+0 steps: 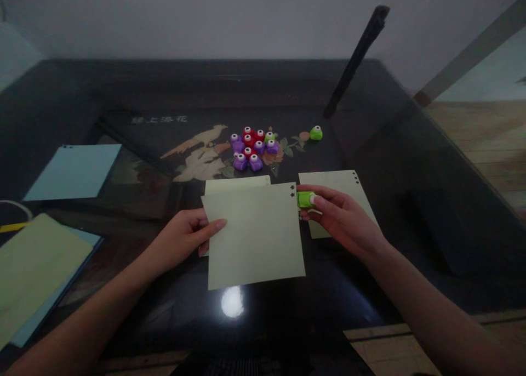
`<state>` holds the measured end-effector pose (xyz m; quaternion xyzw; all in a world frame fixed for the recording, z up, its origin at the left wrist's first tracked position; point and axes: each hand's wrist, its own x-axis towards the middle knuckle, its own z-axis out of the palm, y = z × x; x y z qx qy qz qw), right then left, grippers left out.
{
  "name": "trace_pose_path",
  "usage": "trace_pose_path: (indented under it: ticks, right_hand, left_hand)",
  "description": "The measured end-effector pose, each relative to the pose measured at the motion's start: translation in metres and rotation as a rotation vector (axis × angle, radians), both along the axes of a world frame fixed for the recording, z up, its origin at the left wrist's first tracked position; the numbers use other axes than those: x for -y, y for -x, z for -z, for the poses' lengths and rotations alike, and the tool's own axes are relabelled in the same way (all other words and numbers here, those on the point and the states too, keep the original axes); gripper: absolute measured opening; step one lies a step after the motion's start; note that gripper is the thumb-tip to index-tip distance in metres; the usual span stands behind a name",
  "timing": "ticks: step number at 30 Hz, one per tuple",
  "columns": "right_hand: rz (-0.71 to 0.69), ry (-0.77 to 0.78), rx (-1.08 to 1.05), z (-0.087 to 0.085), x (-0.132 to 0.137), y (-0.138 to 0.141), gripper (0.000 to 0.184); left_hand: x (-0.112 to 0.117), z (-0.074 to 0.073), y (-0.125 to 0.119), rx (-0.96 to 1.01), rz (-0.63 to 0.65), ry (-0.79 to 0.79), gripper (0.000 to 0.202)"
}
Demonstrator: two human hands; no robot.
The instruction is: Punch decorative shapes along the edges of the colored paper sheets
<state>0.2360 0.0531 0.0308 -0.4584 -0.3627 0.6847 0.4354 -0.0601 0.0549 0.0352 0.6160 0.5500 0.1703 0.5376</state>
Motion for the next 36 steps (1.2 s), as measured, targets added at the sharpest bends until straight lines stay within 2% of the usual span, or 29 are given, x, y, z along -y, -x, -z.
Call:
trace_pose_path:
  ticks: [8, 15, 21, 26, 36]
  right_hand:
    - [0.002, -0.020, 0.034, -0.001, 0.002, 0.004, 0.027]
    - [0.012, 0.003, 0.062, -0.001, 0.002, 0.007, 0.037]
    - [-0.014, 0.008, 0.104, 0.006, 0.003, 0.009, 0.030]
    - [-0.014, 0.030, 0.096, 0.011, 0.005, 0.011, 0.031]
    - [-0.042, 0.005, 0.097, 0.008, 0.008, 0.013, 0.030]
  left_hand:
    - [0.000, 0.000, 0.000, -0.006, 0.001, 0.002, 0.032]
    - [0.000, 0.001, 0.000, 0.001, 0.003, 0.005, 0.031]
    - [0.000, -0.002, -0.003, -0.012, 0.010, -0.013, 0.031]
    - [0.002, -0.001, -0.005, -0.016, 0.032, -0.016, 0.030]
    - [0.003, 0.003, -0.003, -0.021, 0.056, -0.052, 0.031]
